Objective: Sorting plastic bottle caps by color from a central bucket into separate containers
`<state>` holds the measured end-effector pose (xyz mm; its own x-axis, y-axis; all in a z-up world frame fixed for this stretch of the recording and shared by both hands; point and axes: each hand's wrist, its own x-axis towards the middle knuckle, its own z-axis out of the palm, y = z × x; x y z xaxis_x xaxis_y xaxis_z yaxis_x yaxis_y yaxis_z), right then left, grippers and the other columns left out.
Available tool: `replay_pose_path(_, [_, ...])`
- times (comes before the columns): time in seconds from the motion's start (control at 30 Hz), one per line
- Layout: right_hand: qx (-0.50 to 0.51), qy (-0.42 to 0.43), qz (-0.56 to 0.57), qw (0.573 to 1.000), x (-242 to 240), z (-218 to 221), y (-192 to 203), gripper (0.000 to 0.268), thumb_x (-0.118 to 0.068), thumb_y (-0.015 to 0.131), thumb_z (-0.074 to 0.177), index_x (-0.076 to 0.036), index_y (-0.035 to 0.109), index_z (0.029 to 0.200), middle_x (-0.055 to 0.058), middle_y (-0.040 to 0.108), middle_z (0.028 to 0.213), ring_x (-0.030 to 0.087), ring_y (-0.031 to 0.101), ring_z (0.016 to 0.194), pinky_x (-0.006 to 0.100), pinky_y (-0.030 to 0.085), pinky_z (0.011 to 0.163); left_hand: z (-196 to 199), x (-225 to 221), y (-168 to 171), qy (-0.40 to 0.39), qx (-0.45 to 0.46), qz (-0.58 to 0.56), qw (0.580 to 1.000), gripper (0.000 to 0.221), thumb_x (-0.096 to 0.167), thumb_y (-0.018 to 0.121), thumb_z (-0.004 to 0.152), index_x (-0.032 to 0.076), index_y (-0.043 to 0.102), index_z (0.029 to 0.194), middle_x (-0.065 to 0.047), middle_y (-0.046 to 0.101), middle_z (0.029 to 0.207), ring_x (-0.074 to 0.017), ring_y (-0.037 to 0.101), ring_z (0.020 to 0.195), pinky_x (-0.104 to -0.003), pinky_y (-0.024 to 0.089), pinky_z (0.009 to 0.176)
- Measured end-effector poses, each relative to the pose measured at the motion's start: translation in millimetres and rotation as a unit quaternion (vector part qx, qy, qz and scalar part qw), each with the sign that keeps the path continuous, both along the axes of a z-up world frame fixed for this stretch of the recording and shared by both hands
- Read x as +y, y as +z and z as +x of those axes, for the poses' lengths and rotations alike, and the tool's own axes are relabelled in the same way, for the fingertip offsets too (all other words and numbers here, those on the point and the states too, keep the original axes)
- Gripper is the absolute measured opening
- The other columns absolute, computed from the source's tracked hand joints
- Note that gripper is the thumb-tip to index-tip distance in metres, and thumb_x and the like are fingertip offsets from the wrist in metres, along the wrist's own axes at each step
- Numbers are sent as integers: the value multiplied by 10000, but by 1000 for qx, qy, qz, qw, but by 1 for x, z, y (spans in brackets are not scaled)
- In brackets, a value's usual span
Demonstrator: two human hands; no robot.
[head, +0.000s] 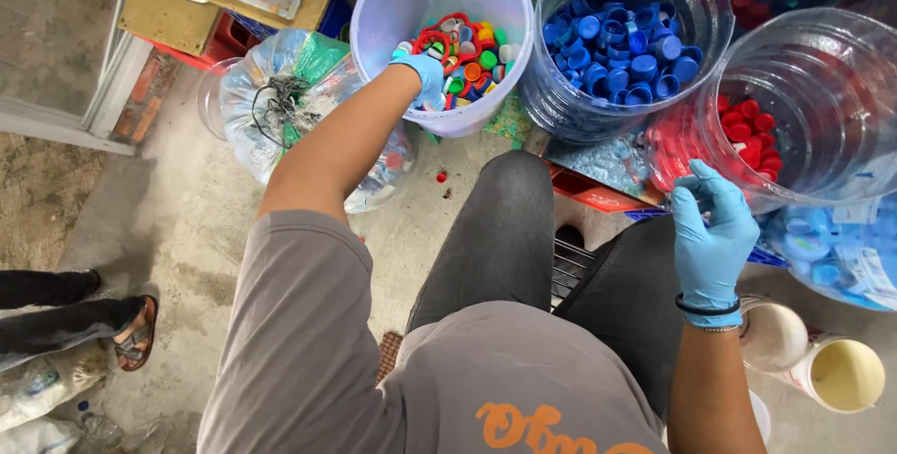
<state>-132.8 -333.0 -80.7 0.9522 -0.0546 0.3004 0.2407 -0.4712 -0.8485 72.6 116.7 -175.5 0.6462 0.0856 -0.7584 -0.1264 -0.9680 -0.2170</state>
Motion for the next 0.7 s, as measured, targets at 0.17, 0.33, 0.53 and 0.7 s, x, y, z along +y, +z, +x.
replay_pose_path(0.17, [10,8,21,1000,-1,-1,-4,328,27,676,1060,-5,659,1386,106,675,1144,154,624,977,274,486,893,11,6,-17,52,94,-50,993,680,496,711,870,115,595,1421,-80,623,1455,-335,592,1317,-484,449,1103])
replay_pose_path(0.33, [12,13,40,999,2,-2,-6,325,32,671,1054,11,646,1377,128,683,1143,170,641,997,290,515,926,12,-3,-12,21,113,-79,990,639,439,630,881,104,597,1425,-93,611,1454,-332,597,1290,-479,478,1074])
replay_pose_path(0.53, [15,24,67,997,4,-3,-8,318,42,656,1058,8,639,1374,125,680,1131,167,640,1000,299,538,973,-1,-12,-11,-19,144,-116,983,604,362,523,896,91,600,1429,-109,596,1452,-327,604,1254,-473,516,1036])
replay_pose_path(0.7, [25,13,76,997,1,-3,-6,322,37,648,1055,-2,644,1374,112,685,1115,146,627,971,280,535,936,-17,-13,43,352,225,-318,851,833,282,666,846,180,328,1600,-21,239,1723,-320,404,1498,-441,470,1158])
